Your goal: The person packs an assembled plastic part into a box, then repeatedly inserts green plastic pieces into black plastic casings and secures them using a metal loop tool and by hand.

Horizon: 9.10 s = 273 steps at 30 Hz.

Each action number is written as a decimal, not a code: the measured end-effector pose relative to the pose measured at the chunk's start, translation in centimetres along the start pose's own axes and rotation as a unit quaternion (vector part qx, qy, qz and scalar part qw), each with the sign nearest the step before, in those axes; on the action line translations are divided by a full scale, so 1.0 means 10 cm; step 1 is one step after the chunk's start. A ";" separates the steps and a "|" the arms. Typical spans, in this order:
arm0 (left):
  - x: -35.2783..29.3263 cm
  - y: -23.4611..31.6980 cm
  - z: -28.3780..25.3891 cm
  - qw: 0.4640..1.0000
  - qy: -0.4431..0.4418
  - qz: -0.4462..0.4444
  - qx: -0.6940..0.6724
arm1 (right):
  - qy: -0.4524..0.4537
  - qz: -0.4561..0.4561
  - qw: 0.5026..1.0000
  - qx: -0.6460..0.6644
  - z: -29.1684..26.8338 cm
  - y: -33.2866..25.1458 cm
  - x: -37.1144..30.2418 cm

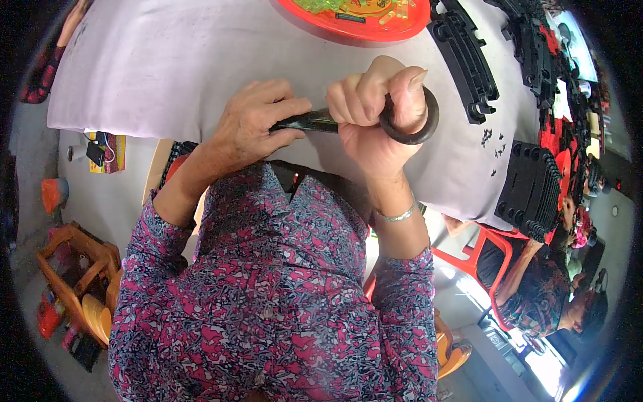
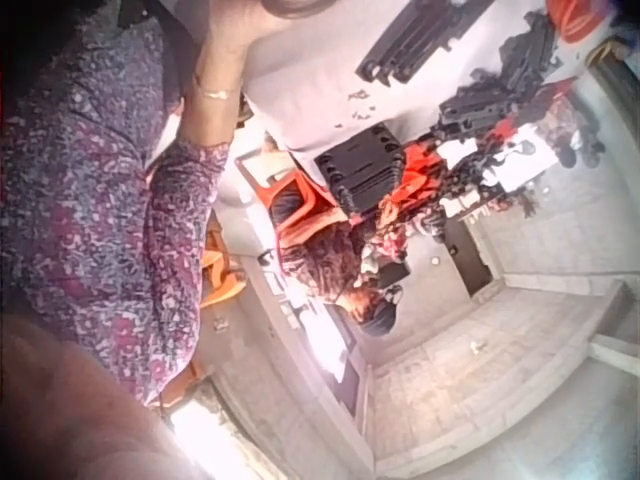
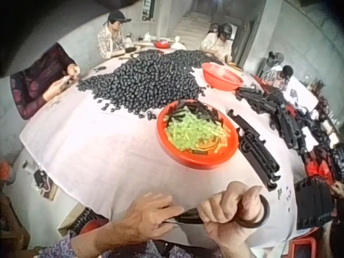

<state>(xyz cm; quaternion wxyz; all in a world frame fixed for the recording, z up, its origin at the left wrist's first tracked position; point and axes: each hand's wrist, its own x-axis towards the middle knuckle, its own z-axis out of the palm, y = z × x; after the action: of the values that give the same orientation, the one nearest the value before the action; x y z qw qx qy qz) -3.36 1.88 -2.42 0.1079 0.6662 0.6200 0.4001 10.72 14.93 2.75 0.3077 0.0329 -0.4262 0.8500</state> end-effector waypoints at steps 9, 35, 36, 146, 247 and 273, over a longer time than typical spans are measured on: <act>0.01 -0.02 0.02 1.000 -0.002 0.003 0.002 | 0.002 0.050 0.992 -0.115 0.10 0.01 0.02; 0.01 0.01 0.00 1.000 0.009 0.022 0.005 | 0.058 0.019 0.997 -0.044 -0.08 -0.16 -0.09; 0.02 0.01 -0.01 1.000 0.005 0.017 0.009 | 0.061 0.035 0.996 -0.053 -0.07 -0.16 -0.08; -0.02 0.23 0.12 0.997 0.024 -0.074 -0.004 | 0.236 0.186 0.784 -0.544 0.00 -0.14 -0.51; -0.22 0.18 0.15 0.996 0.046 0.027 0.068 | -0.029 -0.011 0.622 -0.783 0.04 0.04 -0.63; -0.24 0.06 0.14 0.998 0.026 0.050 -0.009 | -0.213 0.059 0.597 -0.771 -0.02 -0.19 -0.36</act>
<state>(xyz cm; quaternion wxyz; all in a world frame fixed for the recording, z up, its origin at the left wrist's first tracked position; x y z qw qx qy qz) -1.77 0.07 -3.88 0.0773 0.6844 0.5854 0.4277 14.70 14.14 2.86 0.0684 -0.0621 -0.9775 0.1898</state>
